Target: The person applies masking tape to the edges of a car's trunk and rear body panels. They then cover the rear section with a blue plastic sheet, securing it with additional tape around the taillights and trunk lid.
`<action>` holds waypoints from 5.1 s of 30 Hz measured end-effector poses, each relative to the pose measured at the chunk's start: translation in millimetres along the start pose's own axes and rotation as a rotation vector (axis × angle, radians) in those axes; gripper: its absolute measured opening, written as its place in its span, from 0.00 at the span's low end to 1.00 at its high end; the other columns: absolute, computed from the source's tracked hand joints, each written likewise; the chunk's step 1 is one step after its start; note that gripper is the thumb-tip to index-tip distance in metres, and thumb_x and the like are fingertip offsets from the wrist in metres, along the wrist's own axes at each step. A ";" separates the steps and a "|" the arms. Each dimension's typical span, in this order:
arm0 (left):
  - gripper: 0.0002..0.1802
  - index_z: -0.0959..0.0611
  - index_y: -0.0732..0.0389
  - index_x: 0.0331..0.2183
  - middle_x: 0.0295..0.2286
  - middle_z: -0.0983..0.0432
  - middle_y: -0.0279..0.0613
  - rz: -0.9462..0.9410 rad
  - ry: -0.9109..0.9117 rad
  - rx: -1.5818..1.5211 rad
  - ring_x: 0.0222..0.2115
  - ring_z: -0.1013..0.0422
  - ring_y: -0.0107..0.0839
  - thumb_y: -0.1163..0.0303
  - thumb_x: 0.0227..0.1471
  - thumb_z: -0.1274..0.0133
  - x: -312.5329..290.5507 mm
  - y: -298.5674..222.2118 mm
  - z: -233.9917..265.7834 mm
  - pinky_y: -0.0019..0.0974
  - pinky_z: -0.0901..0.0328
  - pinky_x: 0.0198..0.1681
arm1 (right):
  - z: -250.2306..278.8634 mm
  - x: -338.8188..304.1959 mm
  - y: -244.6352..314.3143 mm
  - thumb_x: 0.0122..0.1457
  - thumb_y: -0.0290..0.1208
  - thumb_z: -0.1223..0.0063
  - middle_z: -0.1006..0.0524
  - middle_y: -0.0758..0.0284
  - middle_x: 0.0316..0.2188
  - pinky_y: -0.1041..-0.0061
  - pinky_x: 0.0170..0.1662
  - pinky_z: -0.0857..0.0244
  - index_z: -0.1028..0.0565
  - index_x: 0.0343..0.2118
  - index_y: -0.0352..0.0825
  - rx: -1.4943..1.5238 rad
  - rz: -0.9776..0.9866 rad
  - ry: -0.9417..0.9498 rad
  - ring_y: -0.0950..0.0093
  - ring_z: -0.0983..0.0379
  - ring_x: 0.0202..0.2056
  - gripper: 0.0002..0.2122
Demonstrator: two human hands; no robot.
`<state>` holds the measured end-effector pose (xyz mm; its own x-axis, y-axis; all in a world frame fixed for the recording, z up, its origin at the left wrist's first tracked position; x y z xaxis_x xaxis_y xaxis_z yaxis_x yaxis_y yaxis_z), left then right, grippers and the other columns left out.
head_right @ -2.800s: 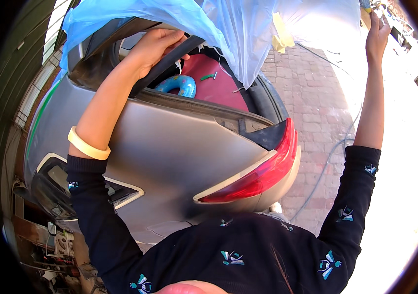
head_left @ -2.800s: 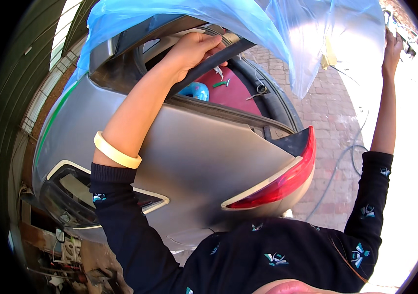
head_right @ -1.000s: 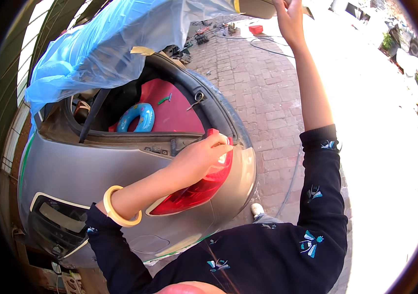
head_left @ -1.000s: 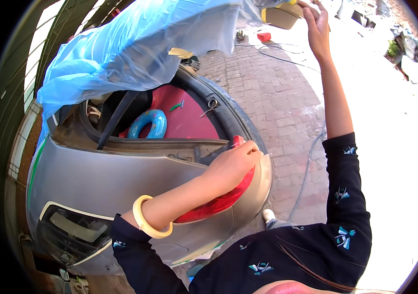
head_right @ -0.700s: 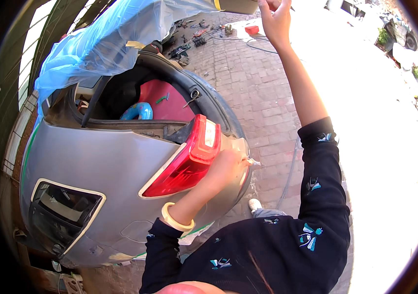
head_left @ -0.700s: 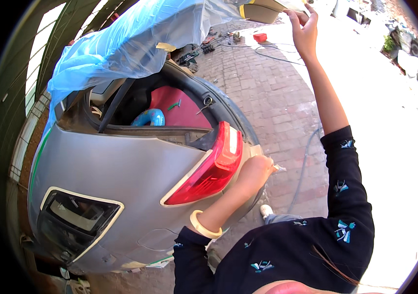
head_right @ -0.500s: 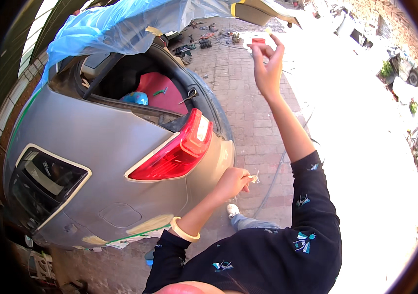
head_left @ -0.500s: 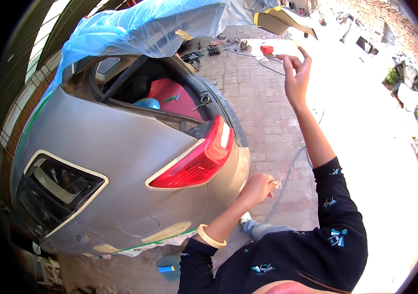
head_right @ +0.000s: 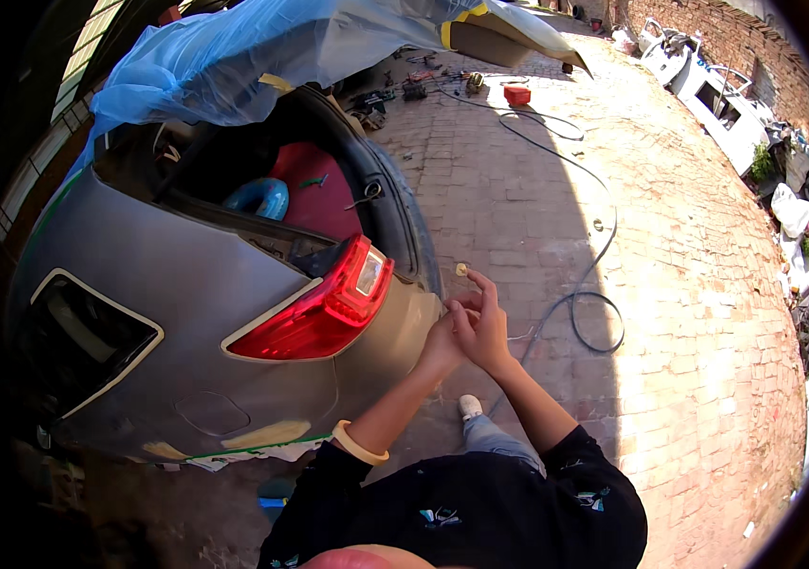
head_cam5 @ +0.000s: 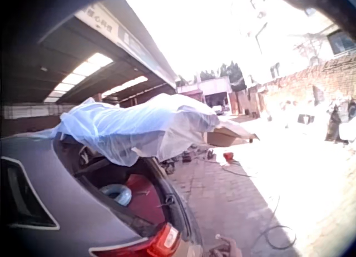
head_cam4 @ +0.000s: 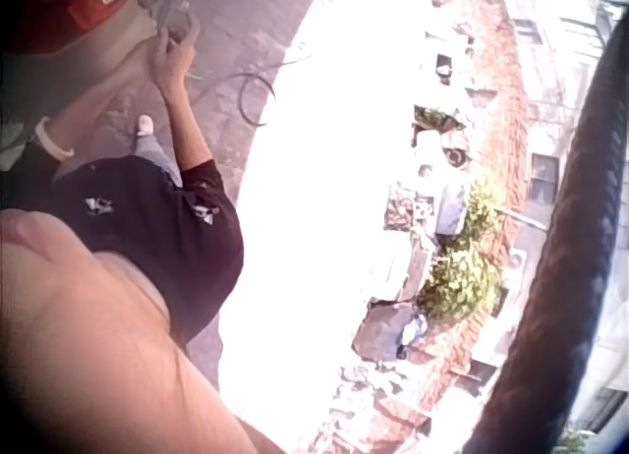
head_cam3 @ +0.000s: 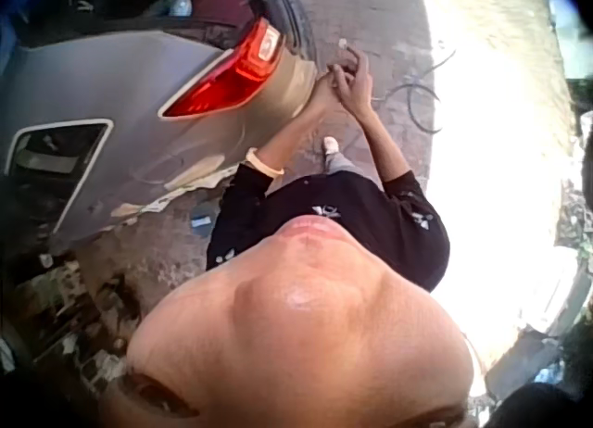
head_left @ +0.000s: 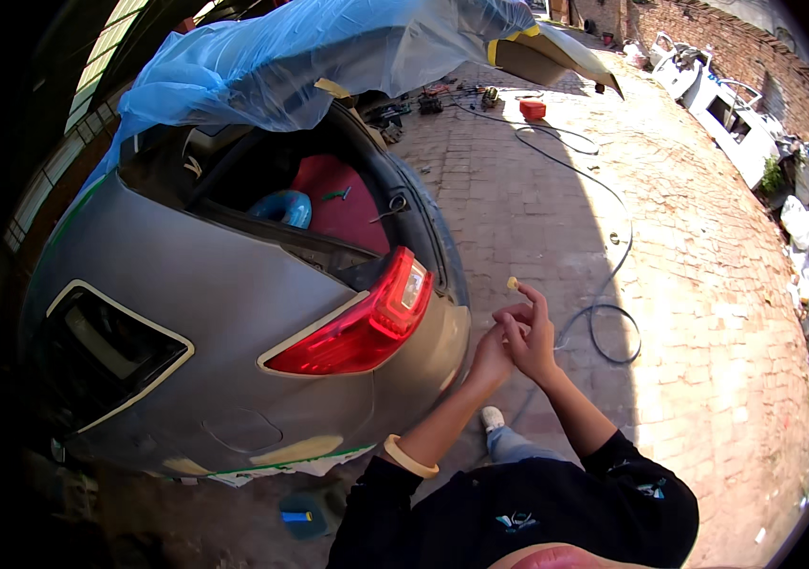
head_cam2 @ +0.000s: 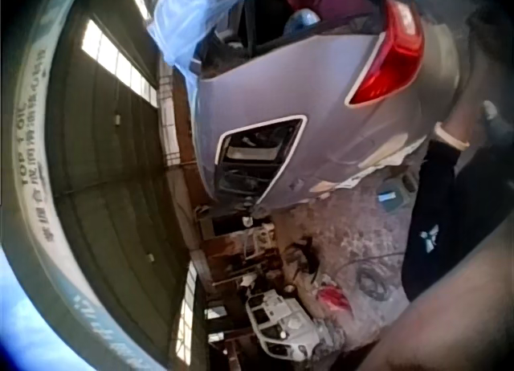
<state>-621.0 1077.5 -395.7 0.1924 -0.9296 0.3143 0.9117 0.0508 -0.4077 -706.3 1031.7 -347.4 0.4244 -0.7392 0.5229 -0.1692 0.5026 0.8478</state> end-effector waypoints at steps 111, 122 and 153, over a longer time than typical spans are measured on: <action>0.21 0.20 0.64 0.46 0.41 0.22 0.46 -1.029 -0.858 0.367 0.40 0.26 0.36 0.80 0.47 0.41 315.6 -123.3 367.9 0.34 0.31 0.42 | 73.8 430.5 134.2 0.48 0.17 0.35 0.22 0.55 0.45 0.68 0.53 0.29 0.47 0.64 0.32 0.351 0.669 -0.050 0.69 0.24 0.48 0.41; 0.13 0.17 0.57 0.36 0.39 0.23 0.39 -1.158 -0.718 0.985 0.47 0.29 0.38 0.70 0.43 0.38 343.0 -130.4 383.1 0.48 0.39 0.59 | 70.5 441.5 128.4 0.52 0.18 0.35 0.22 0.55 0.44 0.71 0.50 0.26 0.48 0.63 0.31 0.562 0.673 -0.006 0.70 0.24 0.47 0.39; 0.18 0.24 0.59 0.25 0.21 0.26 0.44 -0.926 -0.636 0.928 0.29 0.28 0.43 0.58 0.41 0.35 378.2 -131.9 415.0 0.42 0.38 0.43 | 61.7 435.6 147.1 0.50 0.27 0.32 0.17 0.59 0.34 0.78 0.46 0.27 0.36 0.56 0.28 0.257 0.700 -0.381 0.74 0.19 0.38 0.31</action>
<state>-517.8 870.7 132.7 -0.6823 -0.4573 0.5704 0.6502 -0.0230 0.7594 -601.2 756.0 10.6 -0.1759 -0.4186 0.8910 -0.4988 0.8182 0.2859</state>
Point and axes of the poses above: each hand's wrist, its own x-axis towards the middle knuckle, its own z-axis out of the back of the hand, y = z × x, the point moved 1 cm from there along x, towards the middle knuckle
